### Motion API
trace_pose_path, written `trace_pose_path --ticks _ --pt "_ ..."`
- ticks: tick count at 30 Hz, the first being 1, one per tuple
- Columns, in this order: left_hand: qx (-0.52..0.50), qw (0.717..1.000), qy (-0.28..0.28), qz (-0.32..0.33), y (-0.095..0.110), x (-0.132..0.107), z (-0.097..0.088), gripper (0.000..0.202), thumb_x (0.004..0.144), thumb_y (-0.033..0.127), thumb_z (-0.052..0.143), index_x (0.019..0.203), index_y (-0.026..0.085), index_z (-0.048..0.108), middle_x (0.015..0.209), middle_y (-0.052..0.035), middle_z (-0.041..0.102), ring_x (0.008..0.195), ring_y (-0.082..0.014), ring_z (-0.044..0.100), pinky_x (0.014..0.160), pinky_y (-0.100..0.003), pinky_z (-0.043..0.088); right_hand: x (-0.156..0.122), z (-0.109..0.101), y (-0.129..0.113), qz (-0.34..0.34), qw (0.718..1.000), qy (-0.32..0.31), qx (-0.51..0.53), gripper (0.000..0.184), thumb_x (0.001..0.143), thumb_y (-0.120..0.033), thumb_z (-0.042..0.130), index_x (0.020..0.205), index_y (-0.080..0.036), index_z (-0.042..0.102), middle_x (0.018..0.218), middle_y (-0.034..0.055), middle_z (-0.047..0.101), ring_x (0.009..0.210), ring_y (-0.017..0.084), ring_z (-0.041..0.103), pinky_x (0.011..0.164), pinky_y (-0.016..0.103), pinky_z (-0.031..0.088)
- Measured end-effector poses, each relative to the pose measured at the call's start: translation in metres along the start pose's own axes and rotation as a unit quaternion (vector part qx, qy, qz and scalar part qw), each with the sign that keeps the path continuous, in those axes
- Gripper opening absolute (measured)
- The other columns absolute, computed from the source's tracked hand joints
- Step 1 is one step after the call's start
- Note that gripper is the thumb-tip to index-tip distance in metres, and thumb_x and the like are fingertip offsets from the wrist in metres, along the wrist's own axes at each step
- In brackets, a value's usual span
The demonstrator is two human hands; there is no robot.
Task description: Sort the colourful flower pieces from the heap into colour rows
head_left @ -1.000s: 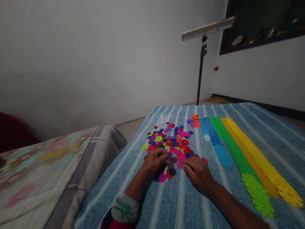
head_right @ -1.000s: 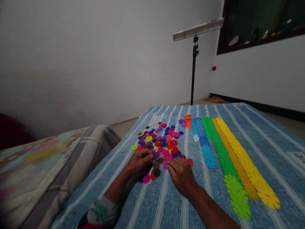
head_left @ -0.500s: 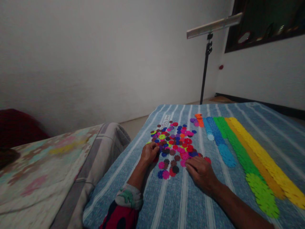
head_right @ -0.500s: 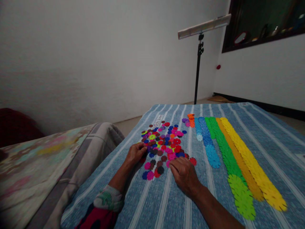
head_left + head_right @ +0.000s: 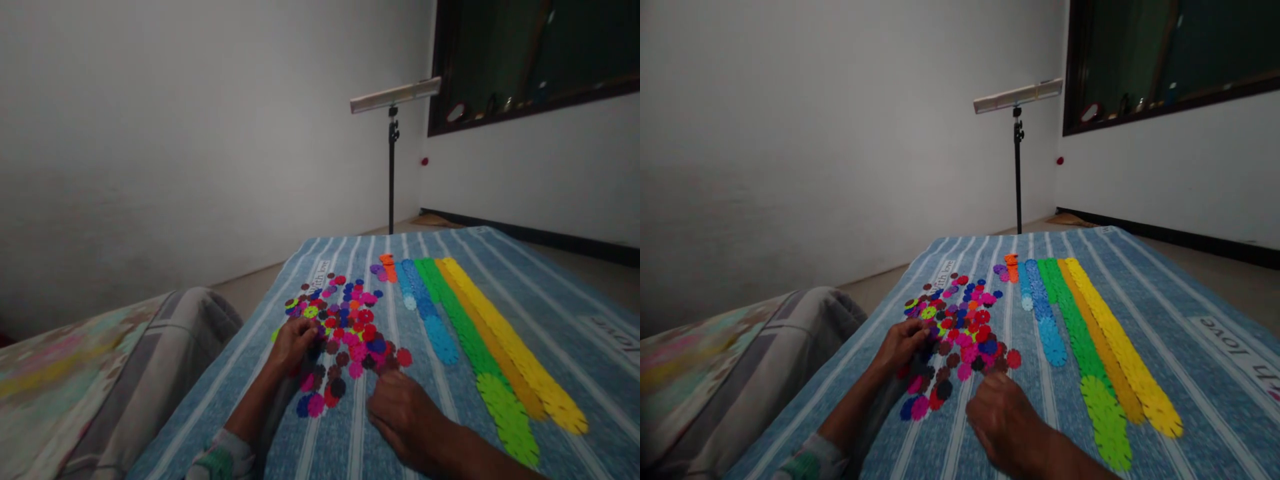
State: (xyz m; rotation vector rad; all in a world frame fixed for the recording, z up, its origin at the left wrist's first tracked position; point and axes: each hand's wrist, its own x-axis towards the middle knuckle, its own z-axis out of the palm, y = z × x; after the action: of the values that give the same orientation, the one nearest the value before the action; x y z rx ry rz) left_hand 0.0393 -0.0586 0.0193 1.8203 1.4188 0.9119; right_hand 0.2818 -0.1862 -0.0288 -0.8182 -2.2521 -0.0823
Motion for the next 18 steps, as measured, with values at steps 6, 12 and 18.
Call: trace_pose_path --ticks 6,12,18 --pt "0.129 0.986 -0.087 0.058 0.031 0.053 0.042 0.014 0.075 0.023 0.05 0.066 0.017 0.058 0.06 0.0014 0.057 0.059 -0.0133 0.053 0.059 -0.024 0.043 -0.011 0.018 0.009 -0.062 0.991 0.106 -0.043 0.026 0.09 -0.012 0.042 0.066 -0.02 0.049 0.062 0.0006 0.052 0.061 0.015 0.046 0.059 0.03 0.033" --pt "0.259 0.934 -0.132 0.207 0.071 0.118 0.1 0.011 0.076 0.015 0.055 0.078 0.017 0.066 0.119 -0.0066 0.067 0.117 -0.0209 0.056 0.1 -0.032 0.044 -0.007 0.054 0.017 -0.063 0.967 0.228 -0.092 0.034 0.093 -0.015 0.045 0.06 -0.02 0.043 0.055 -0.0025 0.043 0.055 0.013 0.04 0.054 0.028 0.026" --pt "0.371 0.872 -0.189 0.256 0.081 0.165 0.139 0.011 0.075 0.013 0.058 0.072 0.014 0.068 0.115 -0.01 0.067 0.117 -0.0235 0.055 0.111 -0.038 0.036 -0.013 0.074 0.021 0.009 0.97 0.203 -0.131 0.036 0.094 -0.021 0.05 0.058 -0.021 0.046 0.055 -0.0024 0.044 0.053 0.012 0.041 0.051 0.024 0.033"
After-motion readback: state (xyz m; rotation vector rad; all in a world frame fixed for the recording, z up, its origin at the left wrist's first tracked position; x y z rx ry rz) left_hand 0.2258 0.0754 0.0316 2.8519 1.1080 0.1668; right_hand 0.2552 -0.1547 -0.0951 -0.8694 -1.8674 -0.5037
